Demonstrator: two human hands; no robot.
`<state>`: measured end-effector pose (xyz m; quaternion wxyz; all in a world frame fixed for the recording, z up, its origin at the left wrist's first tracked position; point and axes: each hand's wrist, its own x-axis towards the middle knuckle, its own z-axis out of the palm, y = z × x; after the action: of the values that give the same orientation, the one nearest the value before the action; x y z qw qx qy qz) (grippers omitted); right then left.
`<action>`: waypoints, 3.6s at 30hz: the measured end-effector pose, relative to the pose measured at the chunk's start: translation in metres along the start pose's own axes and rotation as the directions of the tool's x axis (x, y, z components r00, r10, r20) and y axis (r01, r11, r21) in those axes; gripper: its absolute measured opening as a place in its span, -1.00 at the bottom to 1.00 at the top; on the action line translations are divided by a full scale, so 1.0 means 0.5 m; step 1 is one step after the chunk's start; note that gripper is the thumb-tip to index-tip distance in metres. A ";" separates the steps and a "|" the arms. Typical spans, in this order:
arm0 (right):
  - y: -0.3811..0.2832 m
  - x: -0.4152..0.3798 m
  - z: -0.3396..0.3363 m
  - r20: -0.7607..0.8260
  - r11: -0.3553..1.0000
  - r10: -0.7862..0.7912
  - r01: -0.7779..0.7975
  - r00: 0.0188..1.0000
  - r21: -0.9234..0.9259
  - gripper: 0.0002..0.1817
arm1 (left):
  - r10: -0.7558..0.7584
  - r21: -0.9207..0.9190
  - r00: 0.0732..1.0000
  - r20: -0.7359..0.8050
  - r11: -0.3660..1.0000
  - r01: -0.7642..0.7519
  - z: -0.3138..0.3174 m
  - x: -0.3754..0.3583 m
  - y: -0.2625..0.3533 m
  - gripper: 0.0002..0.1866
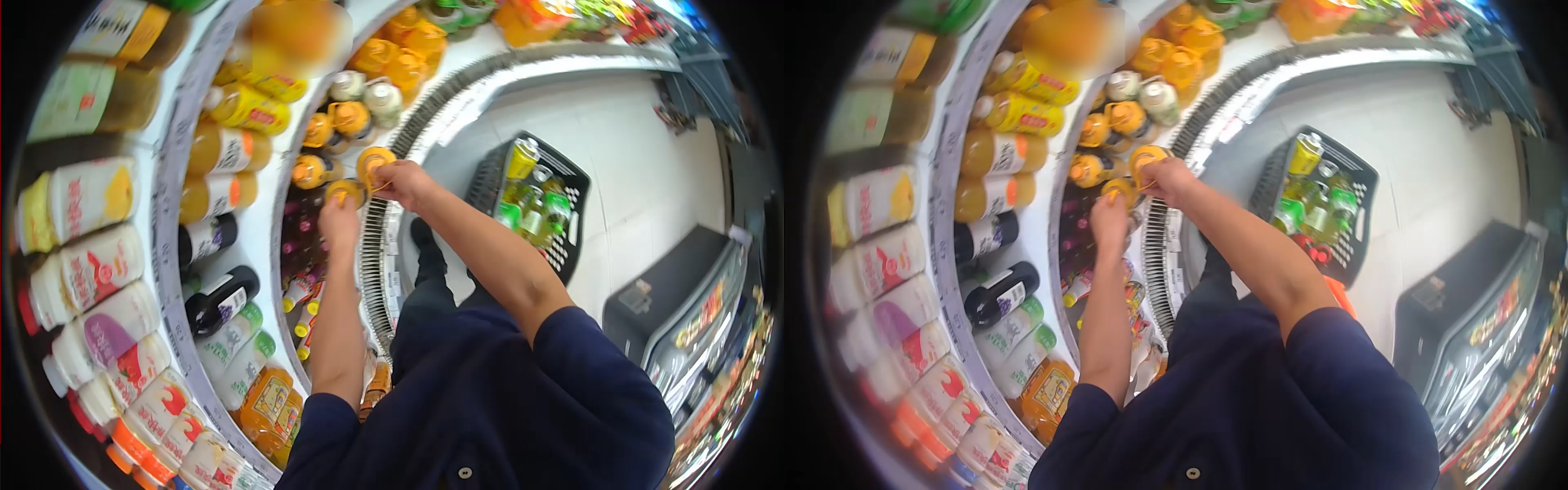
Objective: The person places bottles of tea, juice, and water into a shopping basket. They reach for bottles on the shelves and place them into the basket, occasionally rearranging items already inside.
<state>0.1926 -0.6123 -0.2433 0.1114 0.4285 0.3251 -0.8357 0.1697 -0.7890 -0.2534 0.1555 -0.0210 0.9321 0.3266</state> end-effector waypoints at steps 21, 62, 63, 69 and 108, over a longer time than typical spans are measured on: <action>-0.158 -0.589 -0.791 -0.220 0.768 -0.289 0.088 0.932 -0.635 -0.71 | 0.586 -0.034 0.693 0.420 0.773 -0.634 0.145 -0.419 0.502 -0.75; 0.073 -0.301 -1.017 -0.193 0.275 -0.674 0.001 0.713 -0.961 -0.33 | -0.031 0.401 0.629 0.776 0.795 -0.455 0.781 -0.359 0.315 -0.60; 0.073 -0.310 -1.012 -0.212 0.277 -0.662 -0.029 0.719 -0.960 -0.30 | -0.029 0.396 0.631 0.775 0.801 -0.449 0.785 -0.349 0.315 -0.60; 0.118 -0.370 -0.989 -0.124 0.201 -0.650 0.012 0.750 -0.980 -0.34 | 0.017 0.333 0.617 0.786 0.830 -0.447 0.765 -0.338 0.311 -0.54; 0.390 -0.753 -0.812 0.079 -0.272 -0.391 -0.033 0.917 -0.962 -0.66 | 0.457 0.175 0.440 0.773 0.514 -0.840 0.350 -0.892 0.103 -0.79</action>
<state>0.7737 -0.5368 -0.2047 0.2295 0.2284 0.9257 -0.1956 0.6347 -0.6688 -0.2163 0.3156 0.5153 0.7937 0.0695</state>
